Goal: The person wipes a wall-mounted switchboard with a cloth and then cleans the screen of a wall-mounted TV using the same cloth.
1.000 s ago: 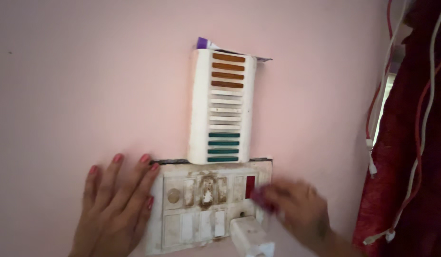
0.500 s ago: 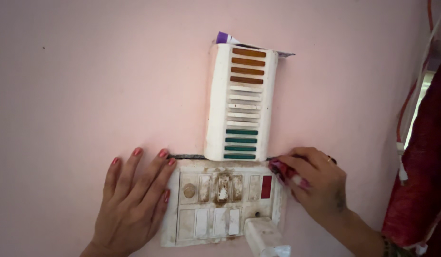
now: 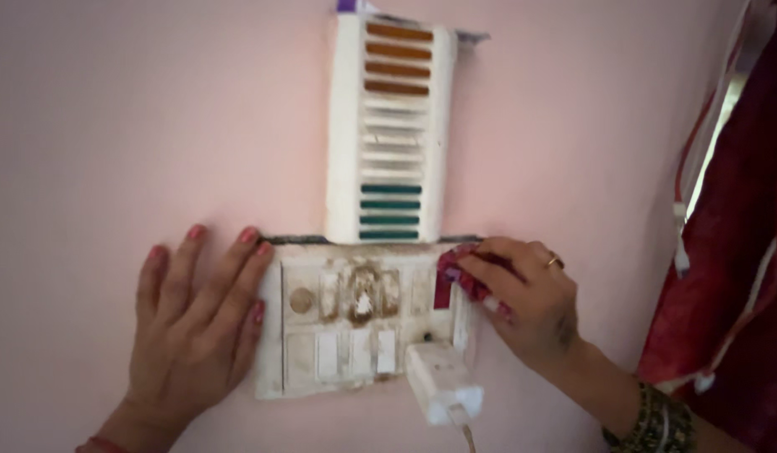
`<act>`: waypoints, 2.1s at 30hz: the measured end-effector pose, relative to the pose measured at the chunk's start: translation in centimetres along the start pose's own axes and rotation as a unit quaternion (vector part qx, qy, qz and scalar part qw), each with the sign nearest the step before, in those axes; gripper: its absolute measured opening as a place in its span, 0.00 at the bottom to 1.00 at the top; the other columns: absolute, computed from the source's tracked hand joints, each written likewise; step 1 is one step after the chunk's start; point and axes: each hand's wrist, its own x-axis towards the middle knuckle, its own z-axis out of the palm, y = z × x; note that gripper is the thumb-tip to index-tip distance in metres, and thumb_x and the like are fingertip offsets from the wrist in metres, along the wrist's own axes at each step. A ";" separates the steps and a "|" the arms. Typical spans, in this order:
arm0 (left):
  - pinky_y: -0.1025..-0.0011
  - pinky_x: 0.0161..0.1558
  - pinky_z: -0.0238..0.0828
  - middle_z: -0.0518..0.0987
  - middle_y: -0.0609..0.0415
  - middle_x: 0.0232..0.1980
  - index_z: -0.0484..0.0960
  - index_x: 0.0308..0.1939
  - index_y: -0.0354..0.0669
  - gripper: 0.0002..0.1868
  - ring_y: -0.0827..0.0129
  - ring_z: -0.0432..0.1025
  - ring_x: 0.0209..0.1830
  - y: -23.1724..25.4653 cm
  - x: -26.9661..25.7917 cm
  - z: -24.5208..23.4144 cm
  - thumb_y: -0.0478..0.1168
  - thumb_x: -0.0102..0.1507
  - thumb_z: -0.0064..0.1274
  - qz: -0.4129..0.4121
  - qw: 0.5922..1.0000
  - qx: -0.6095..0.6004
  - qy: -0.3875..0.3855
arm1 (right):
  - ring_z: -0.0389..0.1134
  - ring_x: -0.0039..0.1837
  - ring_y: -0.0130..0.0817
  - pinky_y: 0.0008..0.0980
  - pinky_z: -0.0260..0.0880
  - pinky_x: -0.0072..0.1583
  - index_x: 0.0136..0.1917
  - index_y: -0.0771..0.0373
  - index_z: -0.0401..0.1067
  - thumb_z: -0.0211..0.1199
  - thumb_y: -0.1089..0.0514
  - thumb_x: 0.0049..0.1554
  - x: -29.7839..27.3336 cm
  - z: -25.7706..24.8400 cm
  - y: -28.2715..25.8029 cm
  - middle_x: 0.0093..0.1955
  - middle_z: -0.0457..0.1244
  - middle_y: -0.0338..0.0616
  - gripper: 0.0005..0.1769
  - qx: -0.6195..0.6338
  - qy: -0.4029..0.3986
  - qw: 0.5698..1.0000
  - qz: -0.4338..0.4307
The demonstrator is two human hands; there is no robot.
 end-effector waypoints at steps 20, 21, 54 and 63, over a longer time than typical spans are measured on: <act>0.42 0.76 0.44 0.73 0.48 0.73 0.77 0.69 0.38 0.25 0.41 0.59 0.76 0.4 -0.2 -0.5 0.42 0.69 0.44 -0.007 1.000 0.004 -0.005 | 0.70 0.50 0.38 0.34 0.70 0.46 0.52 0.55 0.80 0.76 0.60 0.43 -5.4 0.1 -1.3 0.54 0.68 0.42 0.21 0.036 -0.063 0.994 -0.078; 0.43 0.76 0.44 0.73 0.49 0.73 0.78 0.69 0.38 0.25 0.42 0.59 0.76 0.4 -0.1 -0.5 0.42 0.69 0.44 -0.006 1.000 0.016 -0.007 | 0.70 0.51 0.41 0.35 0.71 0.47 0.52 0.57 0.80 0.74 0.62 0.41 -5.6 -0.6 -1.4 0.53 0.67 0.43 0.22 0.049 -0.093 0.992 -0.075; 0.45 0.78 0.44 0.71 0.51 0.75 0.75 0.71 0.43 0.25 0.47 0.58 0.79 0.3 -0.3 -0.4 0.44 0.70 0.47 -0.007 1.000 -0.004 0.004 | 0.73 0.51 0.33 0.27 0.75 0.51 0.53 0.62 0.78 0.70 0.73 0.43 -5.8 -2.4 -1.4 0.56 0.68 0.42 0.23 0.155 -0.064 0.964 0.208; 0.43 0.72 0.47 0.71 0.39 0.71 0.74 0.67 0.38 0.32 0.42 0.59 0.73 2.1 -2.0 0.5 0.52 0.62 0.52 -0.027 0.995 -0.035 0.091 | 0.73 0.43 0.40 0.36 0.77 0.38 0.57 0.64 0.82 0.69 0.75 0.51 -1.2 -3.7 -1.7 0.63 0.69 0.49 0.20 0.393 -0.198 0.812 0.382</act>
